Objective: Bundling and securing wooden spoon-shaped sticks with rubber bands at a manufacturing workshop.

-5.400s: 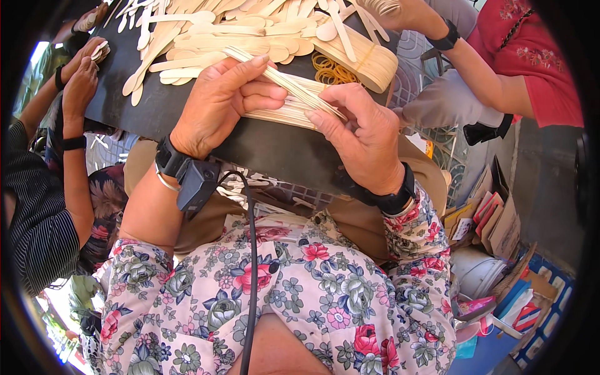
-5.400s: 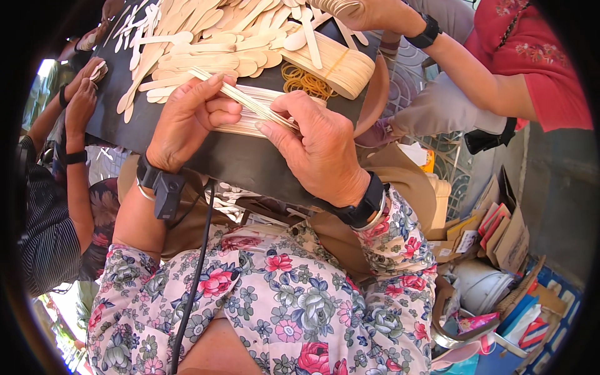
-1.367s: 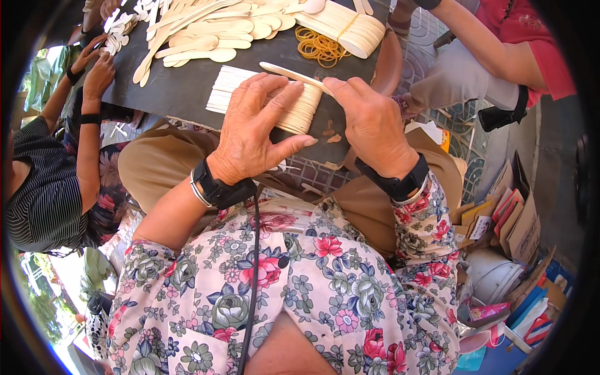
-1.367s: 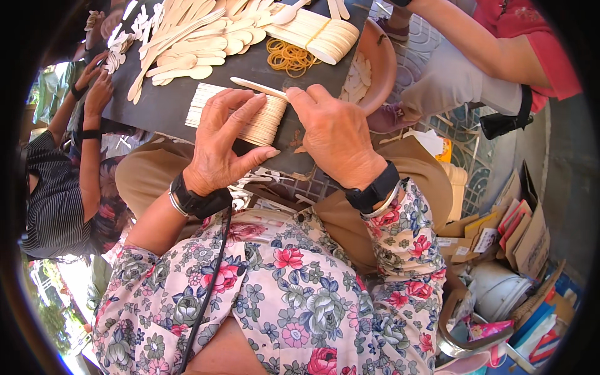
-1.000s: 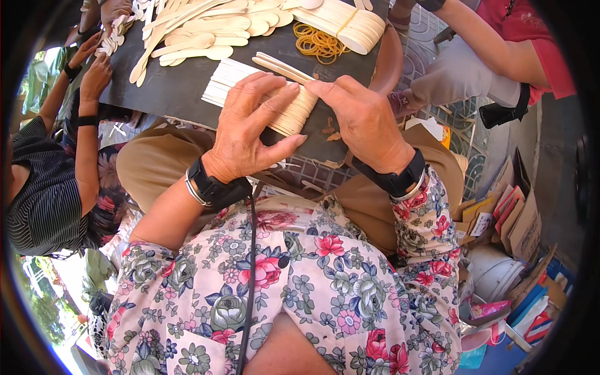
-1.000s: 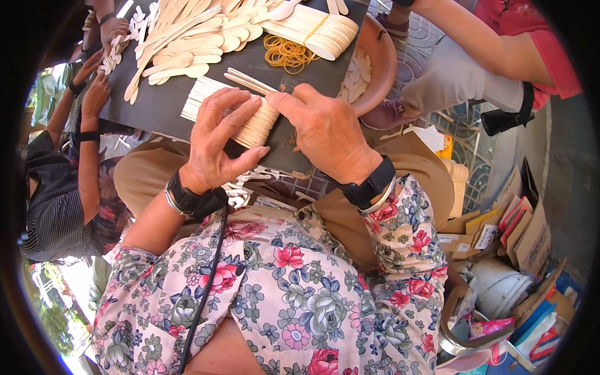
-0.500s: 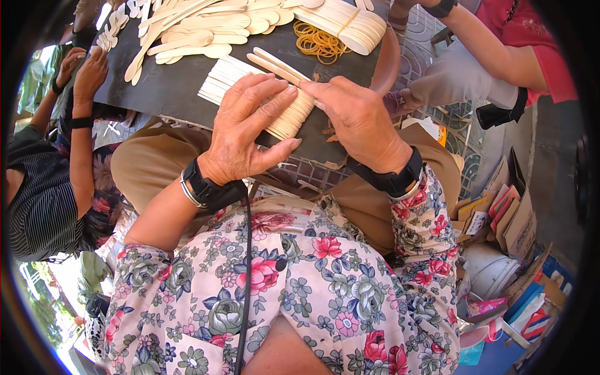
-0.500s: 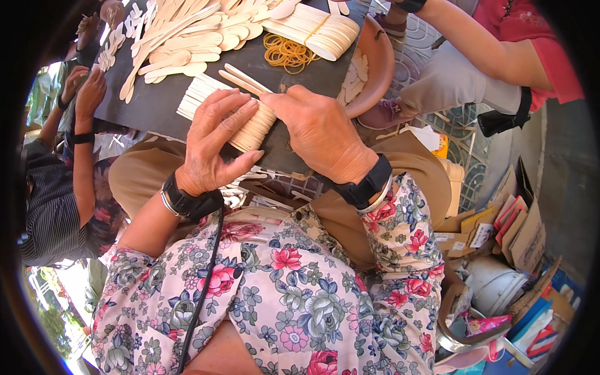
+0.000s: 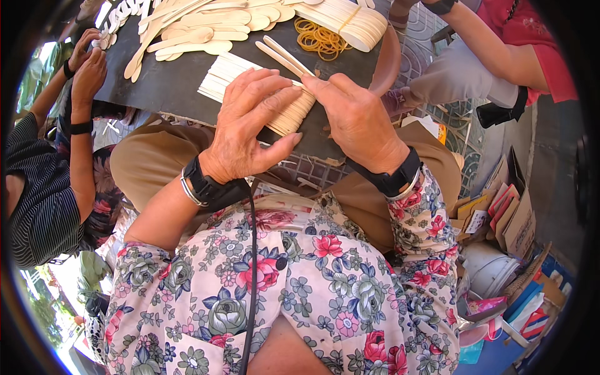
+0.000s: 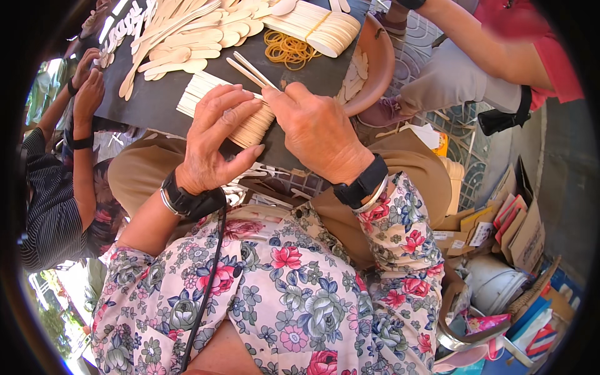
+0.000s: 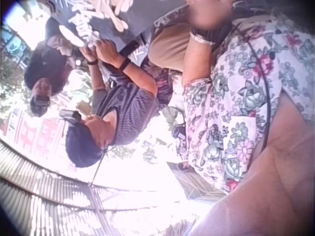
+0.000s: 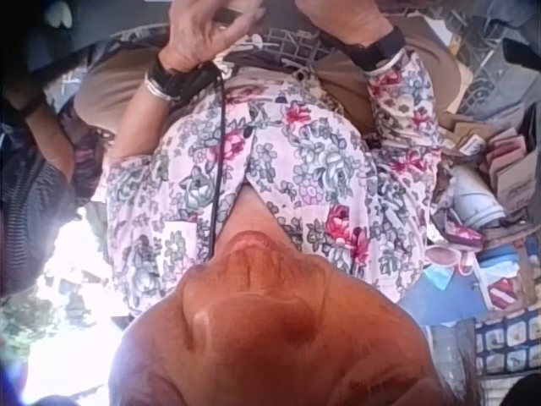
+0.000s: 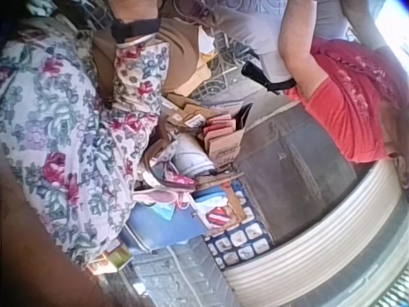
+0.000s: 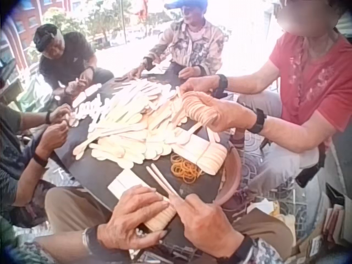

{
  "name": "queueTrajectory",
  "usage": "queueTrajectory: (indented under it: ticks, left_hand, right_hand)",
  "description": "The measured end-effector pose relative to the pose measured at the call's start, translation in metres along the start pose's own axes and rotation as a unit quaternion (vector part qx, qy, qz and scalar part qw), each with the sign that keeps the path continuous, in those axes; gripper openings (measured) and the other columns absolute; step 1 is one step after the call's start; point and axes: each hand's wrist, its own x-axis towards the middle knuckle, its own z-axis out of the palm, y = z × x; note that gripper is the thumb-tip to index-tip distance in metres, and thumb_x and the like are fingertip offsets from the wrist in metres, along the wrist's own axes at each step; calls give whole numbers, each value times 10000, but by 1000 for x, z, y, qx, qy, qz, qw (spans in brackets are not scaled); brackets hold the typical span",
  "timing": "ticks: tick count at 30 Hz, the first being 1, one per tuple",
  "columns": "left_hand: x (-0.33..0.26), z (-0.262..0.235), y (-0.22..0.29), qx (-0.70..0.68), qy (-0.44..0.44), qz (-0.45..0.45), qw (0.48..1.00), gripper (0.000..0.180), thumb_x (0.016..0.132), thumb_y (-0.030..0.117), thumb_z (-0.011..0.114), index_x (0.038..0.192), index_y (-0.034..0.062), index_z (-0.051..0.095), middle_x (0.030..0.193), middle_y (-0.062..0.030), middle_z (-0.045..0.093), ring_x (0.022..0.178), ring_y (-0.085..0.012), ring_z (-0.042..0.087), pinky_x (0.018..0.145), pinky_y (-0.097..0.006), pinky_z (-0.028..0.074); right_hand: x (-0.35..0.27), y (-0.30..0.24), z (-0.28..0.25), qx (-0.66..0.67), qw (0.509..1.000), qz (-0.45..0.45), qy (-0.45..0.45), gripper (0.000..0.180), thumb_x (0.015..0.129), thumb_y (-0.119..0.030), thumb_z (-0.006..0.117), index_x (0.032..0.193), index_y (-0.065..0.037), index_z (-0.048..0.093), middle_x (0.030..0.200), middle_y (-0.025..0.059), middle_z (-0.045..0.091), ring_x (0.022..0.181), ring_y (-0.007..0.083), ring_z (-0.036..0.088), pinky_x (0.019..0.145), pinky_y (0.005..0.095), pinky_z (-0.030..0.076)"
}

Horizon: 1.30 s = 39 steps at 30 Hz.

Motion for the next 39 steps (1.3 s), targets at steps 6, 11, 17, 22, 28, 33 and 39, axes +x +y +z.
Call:
queueTrajectory:
  ticks: [6,11,17,22,28,33,39]
  left_hand:
    - [4,0,1,-2,-6,-13,1000,545,650,187,739,1156,30,614,1154,-152,564,1123,-358,514,1017,-465,363]
    - [10,3,6,2,2,-19,1000,461,687,173,716,1101,-1,609,1084,-165,545,1021,-339,518,926,-426,416]
    - [15,14,1,13,31,-25,999,283,769,108,692,1024,17,611,1001,-140,551,960,-323,526,874,-411,422]
    - [17,19,0,20,56,-9,998,247,741,128,686,959,40,611,932,-118,562,919,-320,533,869,-426,403]
    - [15,19,0,29,51,-19,998,251,751,94,702,979,20,626,987,-138,576,972,-330,554,955,-429,424]
    - [11,21,0,27,57,-18,998,255,747,89,716,980,17,638,987,-140,580,964,-330,568,979,-436,425]
    - [9,19,-1,24,58,-35,997,260,771,84,718,1011,10,648,1014,-152,579,1004,-332,573,946,-414,451]
  right_hand:
    - [0,2,2,-9,1000,1,-4,382,797,-1,546,1176,-12,592,948,150,599,715,335,644,603,404,530]
    - [-2,5,5,3,1000,1,11,375,801,-6,546,1173,-16,595,951,150,604,720,339,644,608,405,533]
    - [2,7,4,8,1000,0,20,347,808,-2,544,1151,-9,600,922,141,603,746,348,639,639,414,532]
    - [3,15,-10,68,994,4,87,324,838,13,543,1156,-15,602,969,179,651,882,374,633,743,411,517]
    - [-17,8,-36,166,982,90,21,273,876,29,546,1136,0,626,943,169,665,787,309,650,677,354,508]
    - [-46,-7,-44,237,946,220,11,251,906,35,524,1130,7,636,832,90,621,616,137,581,548,260,447]
    - [-70,-6,-50,328,894,301,52,249,918,38,518,1128,7,647,827,28,593,599,77,531,522,215,402]
